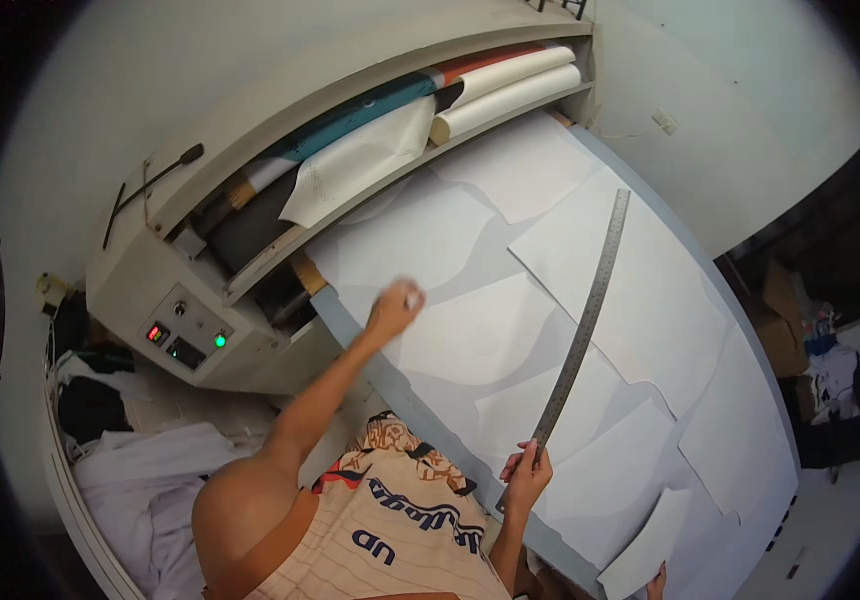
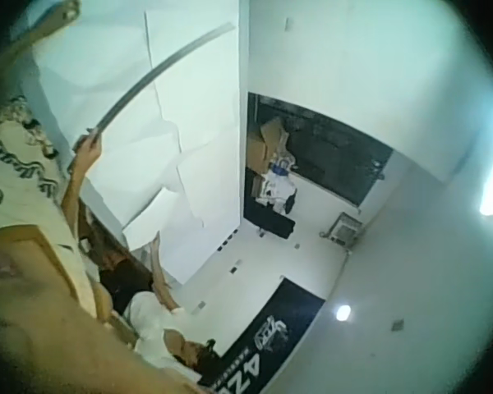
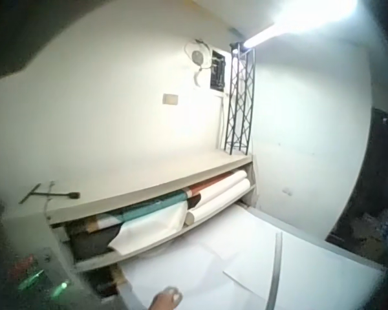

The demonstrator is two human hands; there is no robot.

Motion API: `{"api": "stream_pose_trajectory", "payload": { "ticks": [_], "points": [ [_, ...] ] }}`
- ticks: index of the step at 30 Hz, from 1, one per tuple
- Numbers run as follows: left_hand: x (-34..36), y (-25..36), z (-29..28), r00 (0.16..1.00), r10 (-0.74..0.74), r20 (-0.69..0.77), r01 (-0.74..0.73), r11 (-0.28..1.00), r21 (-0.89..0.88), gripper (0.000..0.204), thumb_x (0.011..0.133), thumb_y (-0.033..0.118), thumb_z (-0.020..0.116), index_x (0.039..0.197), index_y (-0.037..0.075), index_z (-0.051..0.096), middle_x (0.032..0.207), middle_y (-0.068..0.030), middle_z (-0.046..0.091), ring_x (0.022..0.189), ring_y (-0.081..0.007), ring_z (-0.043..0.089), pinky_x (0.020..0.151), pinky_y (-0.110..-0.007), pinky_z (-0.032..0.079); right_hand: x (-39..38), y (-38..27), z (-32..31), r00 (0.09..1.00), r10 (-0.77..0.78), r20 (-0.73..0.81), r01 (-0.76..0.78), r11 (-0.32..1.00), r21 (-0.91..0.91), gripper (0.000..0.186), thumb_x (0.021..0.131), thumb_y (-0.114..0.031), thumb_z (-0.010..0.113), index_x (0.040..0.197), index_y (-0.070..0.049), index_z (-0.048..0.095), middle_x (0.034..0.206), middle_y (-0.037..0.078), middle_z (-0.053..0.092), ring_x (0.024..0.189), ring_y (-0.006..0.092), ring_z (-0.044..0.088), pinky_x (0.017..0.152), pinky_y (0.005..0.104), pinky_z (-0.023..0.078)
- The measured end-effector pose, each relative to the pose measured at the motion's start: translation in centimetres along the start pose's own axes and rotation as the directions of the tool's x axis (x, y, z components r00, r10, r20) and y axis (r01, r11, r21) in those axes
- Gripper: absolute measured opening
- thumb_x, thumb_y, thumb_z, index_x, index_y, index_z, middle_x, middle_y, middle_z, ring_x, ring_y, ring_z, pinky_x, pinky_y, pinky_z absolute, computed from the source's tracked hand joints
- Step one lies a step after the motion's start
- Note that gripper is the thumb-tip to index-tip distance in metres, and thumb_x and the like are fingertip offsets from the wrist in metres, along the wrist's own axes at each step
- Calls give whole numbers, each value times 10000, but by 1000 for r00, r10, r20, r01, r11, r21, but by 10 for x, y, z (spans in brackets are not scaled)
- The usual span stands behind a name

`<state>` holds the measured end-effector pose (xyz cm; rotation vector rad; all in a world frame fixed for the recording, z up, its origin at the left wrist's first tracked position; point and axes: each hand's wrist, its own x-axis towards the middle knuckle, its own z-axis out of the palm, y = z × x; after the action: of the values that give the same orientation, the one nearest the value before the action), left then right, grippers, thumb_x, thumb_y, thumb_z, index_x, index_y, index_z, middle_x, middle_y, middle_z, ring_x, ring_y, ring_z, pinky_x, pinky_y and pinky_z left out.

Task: Aligning fabric and paper patterns on a large textile heat press machine for garment production.

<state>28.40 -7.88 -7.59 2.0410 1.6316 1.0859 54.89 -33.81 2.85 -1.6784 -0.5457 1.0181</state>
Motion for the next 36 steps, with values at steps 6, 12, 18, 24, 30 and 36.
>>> {"api": "stream_pose_trajectory", "payload": {
  "ticks": [6,12,18,24,30,36],
  "points": [
    [286,5,10,961,-80,-264,99,993,59,245,868,275,607,988,104,733,1262,-190,528,952,-378,611,836,-403,504,8,-12,21,996,-3,-86,1,1000,-22,309,1003,-311,499,881,-43,592,537,11,507,395,96,441,374,222,328],
    [373,-109,9,888,-458,-45,459,889,0,398,881,287,531,980,-82,644,1073,-284,613,977,-385,619,836,-427,508,-5,-3,32,989,103,-108,-106,994,-15,304,999,-295,502,875,-32,593,547,21,514,394,101,427,376,223,332],
    [370,-64,-11,879,-211,-427,239,971,13,347,910,160,450,1050,-117,604,1173,-236,600,1044,-400,586,946,-405,456,12,-4,38,983,81,-166,-70,995,74,302,998,-291,504,873,-31,592,549,22,514,394,97,420,370,224,332],
    [282,-52,-74,869,-48,-492,115,987,108,346,922,147,485,1143,-95,594,1236,-217,595,1101,-377,579,974,-392,447,12,-10,12,993,70,-98,-61,995,85,301,1000,-284,503,879,-22,590,549,28,517,396,95,424,367,222,337],
    [73,-12,-72,969,-113,-218,117,993,6,427,910,222,591,1243,-44,569,1204,-185,637,1054,-332,625,916,-377,488,19,-15,-12,1000,25,-13,-24,999,46,297,998,-287,505,880,-28,591,546,22,513,395,90,415,363,221,332],
    [-257,-26,-83,612,-714,340,671,696,255,450,834,383,586,979,-35,664,939,-229,679,790,-401,645,720,-445,514,26,-17,-28,998,0,57,-3,999,55,298,999,-290,507,881,-30,592,543,20,508,387,88,407,361,220,324]
  ]
}}
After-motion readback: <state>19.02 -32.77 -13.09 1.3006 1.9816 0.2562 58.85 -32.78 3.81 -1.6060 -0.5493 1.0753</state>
